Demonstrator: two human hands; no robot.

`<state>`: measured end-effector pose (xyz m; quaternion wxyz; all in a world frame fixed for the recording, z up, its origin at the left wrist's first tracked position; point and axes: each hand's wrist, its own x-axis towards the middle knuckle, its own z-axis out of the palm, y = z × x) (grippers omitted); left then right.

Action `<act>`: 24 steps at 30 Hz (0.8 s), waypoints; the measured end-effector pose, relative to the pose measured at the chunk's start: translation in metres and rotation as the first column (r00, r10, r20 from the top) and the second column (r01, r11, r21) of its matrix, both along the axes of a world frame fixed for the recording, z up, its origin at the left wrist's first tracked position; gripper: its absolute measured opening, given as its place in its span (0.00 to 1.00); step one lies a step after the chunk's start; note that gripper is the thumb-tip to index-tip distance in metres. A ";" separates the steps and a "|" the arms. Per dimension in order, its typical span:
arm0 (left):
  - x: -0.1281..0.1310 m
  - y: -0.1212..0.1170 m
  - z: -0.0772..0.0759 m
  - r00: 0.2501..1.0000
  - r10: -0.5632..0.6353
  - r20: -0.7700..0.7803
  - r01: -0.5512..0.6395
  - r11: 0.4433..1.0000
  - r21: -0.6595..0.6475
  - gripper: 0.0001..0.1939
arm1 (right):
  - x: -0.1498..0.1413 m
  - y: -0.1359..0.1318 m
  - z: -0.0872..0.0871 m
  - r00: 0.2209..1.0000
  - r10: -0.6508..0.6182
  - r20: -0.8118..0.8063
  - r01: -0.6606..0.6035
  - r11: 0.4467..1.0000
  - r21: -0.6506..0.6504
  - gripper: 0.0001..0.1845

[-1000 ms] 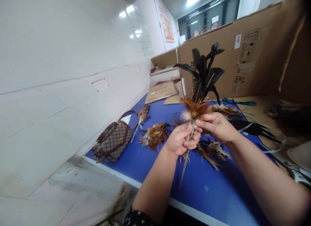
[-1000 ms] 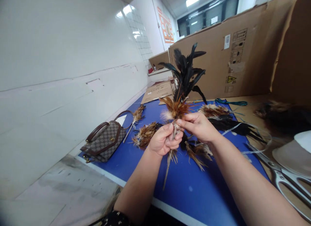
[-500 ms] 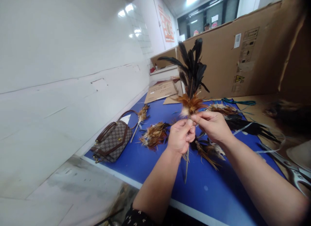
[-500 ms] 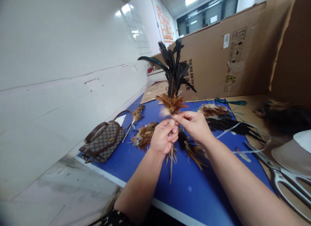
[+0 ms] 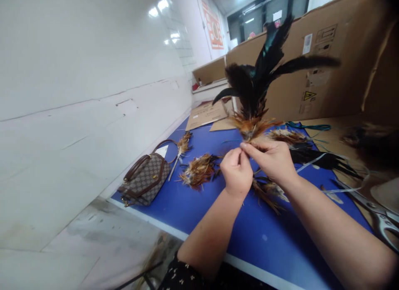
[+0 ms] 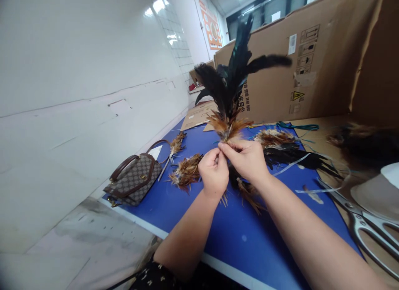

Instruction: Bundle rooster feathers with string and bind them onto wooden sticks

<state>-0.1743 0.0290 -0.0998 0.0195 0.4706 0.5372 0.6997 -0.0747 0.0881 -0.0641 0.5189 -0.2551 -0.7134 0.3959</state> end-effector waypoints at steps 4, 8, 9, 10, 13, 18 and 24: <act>0.005 -0.002 0.001 0.976 -0.134 0.170 0.140 0.990 -0.023 0.14 | 0.010 0.008 0.003 0.998 0.060 0.006 -0.060 0.998 0.005 0.22; -0.002 -0.013 0.015 0.722 -0.496 0.483 0.604 0.792 -0.088 0.20 | 0.020 0.012 0.008 0.957 0.290 0.011 -0.287 0.951 -0.115 0.24; -0.005 -0.015 0.019 0.642 -0.547 0.537 0.679 0.731 -0.068 0.21 | 0.022 0.012 0.009 0.937 0.348 -0.004 -0.345 0.927 -0.151 0.24; -0.009 -0.017 0.022 0.584 -0.577 0.571 0.725 0.687 -0.048 0.21 | 0.023 0.012 0.009 0.918 0.395 -0.023 -0.393 0.904 -0.169 0.25; -0.017 -0.019 0.025 0.524 -0.603 0.601 0.776 0.630 -0.044 0.22 | 0.023 0.015 0.008 0.890 0.453 -0.048 -0.455 0.879 -0.145 0.25; -0.018 -0.012 0.018 0.501 -0.584 0.639 0.775 0.631 -0.031 0.23 | 0.022 0.025 0.000 0.905 0.425 -0.027 -0.425 0.894 -0.142 0.26; -0.011 -0.004 0.013 0.575 -0.508 0.641 0.649 0.760 0.021 0.23 | 0.017 0.024 -0.005 0.925 0.375 -0.055 -0.378 0.904 -0.199 0.26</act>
